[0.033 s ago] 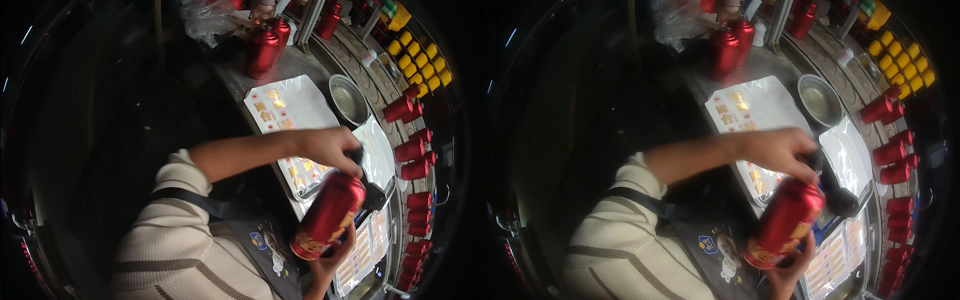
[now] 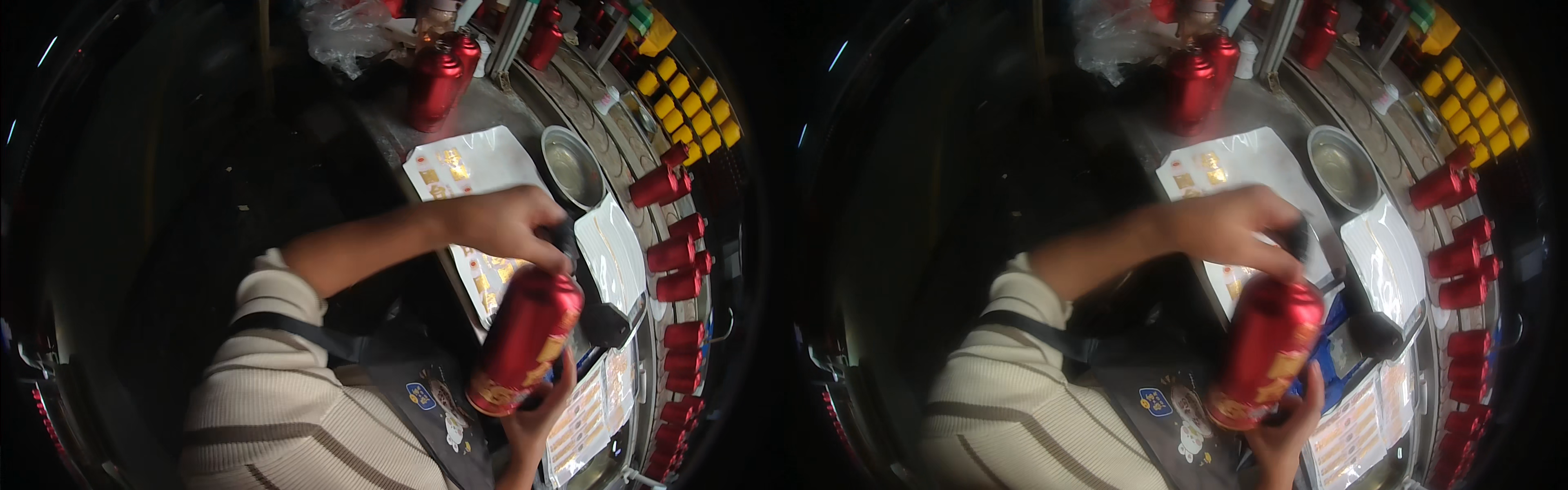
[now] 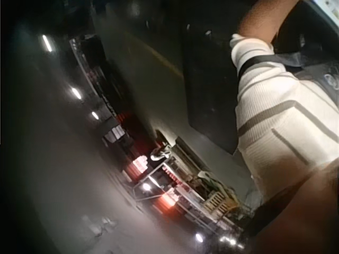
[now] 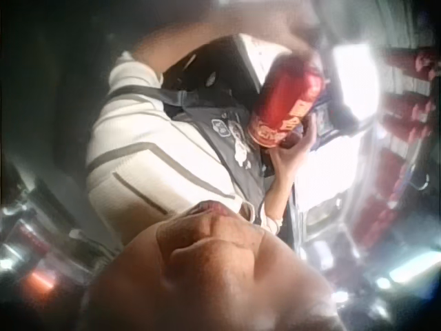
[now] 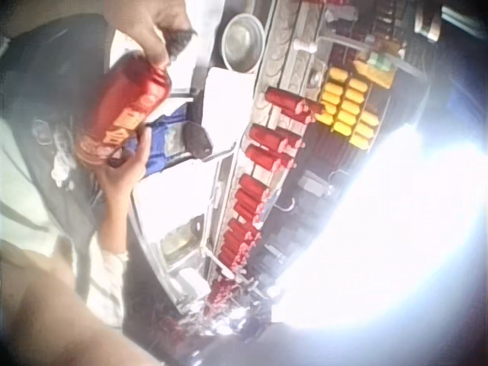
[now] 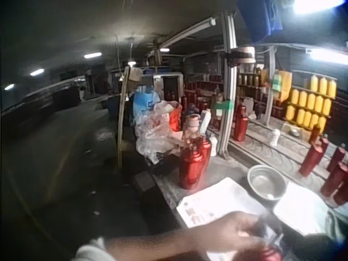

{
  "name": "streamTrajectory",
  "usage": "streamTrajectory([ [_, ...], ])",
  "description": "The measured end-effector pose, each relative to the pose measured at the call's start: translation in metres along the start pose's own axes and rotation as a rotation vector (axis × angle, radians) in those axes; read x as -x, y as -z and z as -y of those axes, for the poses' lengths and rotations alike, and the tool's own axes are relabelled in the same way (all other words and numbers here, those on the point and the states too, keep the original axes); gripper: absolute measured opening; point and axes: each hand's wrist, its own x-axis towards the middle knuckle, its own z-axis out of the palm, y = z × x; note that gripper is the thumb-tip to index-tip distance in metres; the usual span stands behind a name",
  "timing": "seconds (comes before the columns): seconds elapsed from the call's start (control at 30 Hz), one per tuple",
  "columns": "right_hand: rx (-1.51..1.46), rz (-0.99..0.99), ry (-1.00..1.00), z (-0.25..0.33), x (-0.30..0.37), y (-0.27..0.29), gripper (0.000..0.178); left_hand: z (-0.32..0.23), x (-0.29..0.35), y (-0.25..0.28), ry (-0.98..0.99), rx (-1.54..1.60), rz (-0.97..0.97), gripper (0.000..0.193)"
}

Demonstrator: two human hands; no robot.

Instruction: The person applies gold stickers to red cylindrical containers. They peel stickers from sheets, place them on the containers, and smooth them with their fingers. The containers are handled one at a time and set aside after labeling.

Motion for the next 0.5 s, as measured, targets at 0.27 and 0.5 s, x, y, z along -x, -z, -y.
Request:
streamTrajectory([
  [0.27,0.058,0.099,-0.127,0.03,-0.077,-0.026,0.09,-0.043,0.222,0.197,0.266,-1.332,-0.994,0.013],
  [0.5,0.238,-0.128,-0.189,-0.039,-0.057,0.038,0.078,0.062,0.344,0.405,0.856,-1.779,-1.327,0.028],
])
